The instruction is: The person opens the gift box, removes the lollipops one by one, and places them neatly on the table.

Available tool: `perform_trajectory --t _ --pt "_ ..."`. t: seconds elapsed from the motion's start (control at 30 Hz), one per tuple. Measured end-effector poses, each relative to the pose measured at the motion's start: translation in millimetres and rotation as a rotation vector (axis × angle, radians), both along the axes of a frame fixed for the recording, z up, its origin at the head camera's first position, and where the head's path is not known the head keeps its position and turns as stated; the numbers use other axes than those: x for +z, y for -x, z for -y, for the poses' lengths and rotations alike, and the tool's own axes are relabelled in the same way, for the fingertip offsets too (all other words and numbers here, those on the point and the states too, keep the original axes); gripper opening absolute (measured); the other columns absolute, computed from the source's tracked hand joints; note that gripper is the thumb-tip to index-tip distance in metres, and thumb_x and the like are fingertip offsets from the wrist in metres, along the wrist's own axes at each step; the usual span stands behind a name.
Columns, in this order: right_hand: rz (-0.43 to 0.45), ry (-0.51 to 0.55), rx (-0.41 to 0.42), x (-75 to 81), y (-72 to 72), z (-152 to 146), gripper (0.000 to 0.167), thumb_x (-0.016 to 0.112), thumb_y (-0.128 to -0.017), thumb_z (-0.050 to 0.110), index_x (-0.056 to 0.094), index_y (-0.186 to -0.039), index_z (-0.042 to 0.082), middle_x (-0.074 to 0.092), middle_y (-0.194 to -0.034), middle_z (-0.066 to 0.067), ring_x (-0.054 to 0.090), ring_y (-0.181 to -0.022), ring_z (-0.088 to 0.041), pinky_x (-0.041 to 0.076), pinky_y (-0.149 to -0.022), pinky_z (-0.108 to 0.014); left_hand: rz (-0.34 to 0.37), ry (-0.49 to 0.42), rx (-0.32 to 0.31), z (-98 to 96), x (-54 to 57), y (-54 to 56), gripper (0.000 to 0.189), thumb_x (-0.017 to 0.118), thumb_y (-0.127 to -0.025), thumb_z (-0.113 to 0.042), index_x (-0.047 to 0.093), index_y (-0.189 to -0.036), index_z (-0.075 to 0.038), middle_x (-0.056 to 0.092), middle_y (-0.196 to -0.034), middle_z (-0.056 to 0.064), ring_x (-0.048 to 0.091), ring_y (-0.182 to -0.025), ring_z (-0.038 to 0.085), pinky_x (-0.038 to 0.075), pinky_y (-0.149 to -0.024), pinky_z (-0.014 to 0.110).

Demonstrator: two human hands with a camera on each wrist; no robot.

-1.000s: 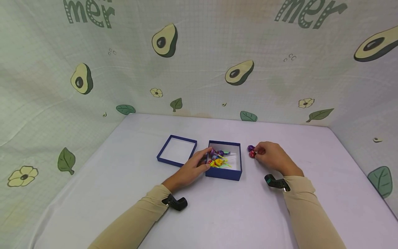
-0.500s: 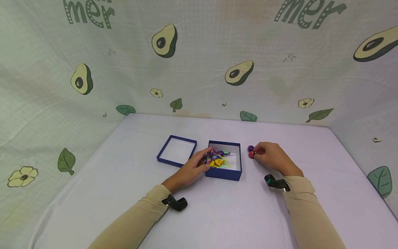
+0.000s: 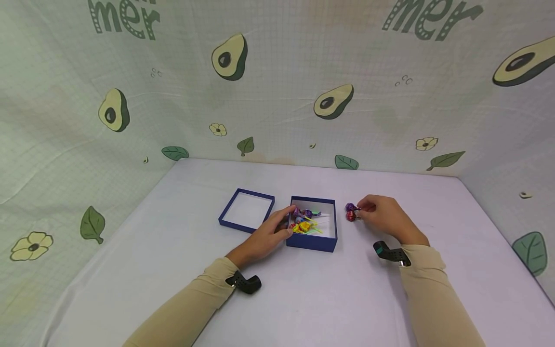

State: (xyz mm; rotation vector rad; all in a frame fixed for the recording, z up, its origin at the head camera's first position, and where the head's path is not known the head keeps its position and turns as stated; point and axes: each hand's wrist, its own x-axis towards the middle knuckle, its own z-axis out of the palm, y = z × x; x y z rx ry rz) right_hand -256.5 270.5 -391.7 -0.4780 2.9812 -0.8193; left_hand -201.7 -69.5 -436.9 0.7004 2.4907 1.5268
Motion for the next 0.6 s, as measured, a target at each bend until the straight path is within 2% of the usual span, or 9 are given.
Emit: perform_trajectory --t 0.2,0.4,0.6 --pt "0.045 0.053 -0.029 9.3 -2.5 -9.1 0.036 0.065 -0.099 0.033 0.068 -0.118 0.003 0.069 -0.109 -0.012 0.061 -0.102 -0.032 0.052 -0.081 -0.044 -0.002 0.002 -0.001 0.1 0.1 -0.6 0.065 0.052 -0.100 -0.032 0.028 -0.160 -0.023 0.027 -0.160 -0.004 0.031 -0.142 0.012 0.034 -0.114 0.037" --pt "0.112 0.110 -0.010 13.8 -3.8 -10.1 0.046 0.059 -0.102 0.041 0.064 -0.125 0.002 0.068 -0.111 -0.014 0.062 -0.099 -0.029 0.053 -0.079 -0.039 -0.006 0.001 -0.001 0.3 0.2 -1.3 0.065 0.052 -0.100 -0.032 0.028 -0.159 -0.026 0.027 -0.161 -0.002 0.031 -0.143 0.013 0.033 -0.114 0.038" --pt "0.165 0.176 0.015 14.1 -3.9 -6.1 0.045 0.057 -0.103 0.038 0.062 -0.127 0.000 0.068 -0.110 -0.015 0.065 -0.098 -0.030 0.054 -0.086 -0.050 -0.011 0.005 0.002 -0.8 -0.2 -0.6 0.064 0.052 -0.100 -0.032 0.028 -0.159 -0.028 0.027 -0.161 -0.002 0.029 -0.144 0.013 0.033 -0.115 0.037"
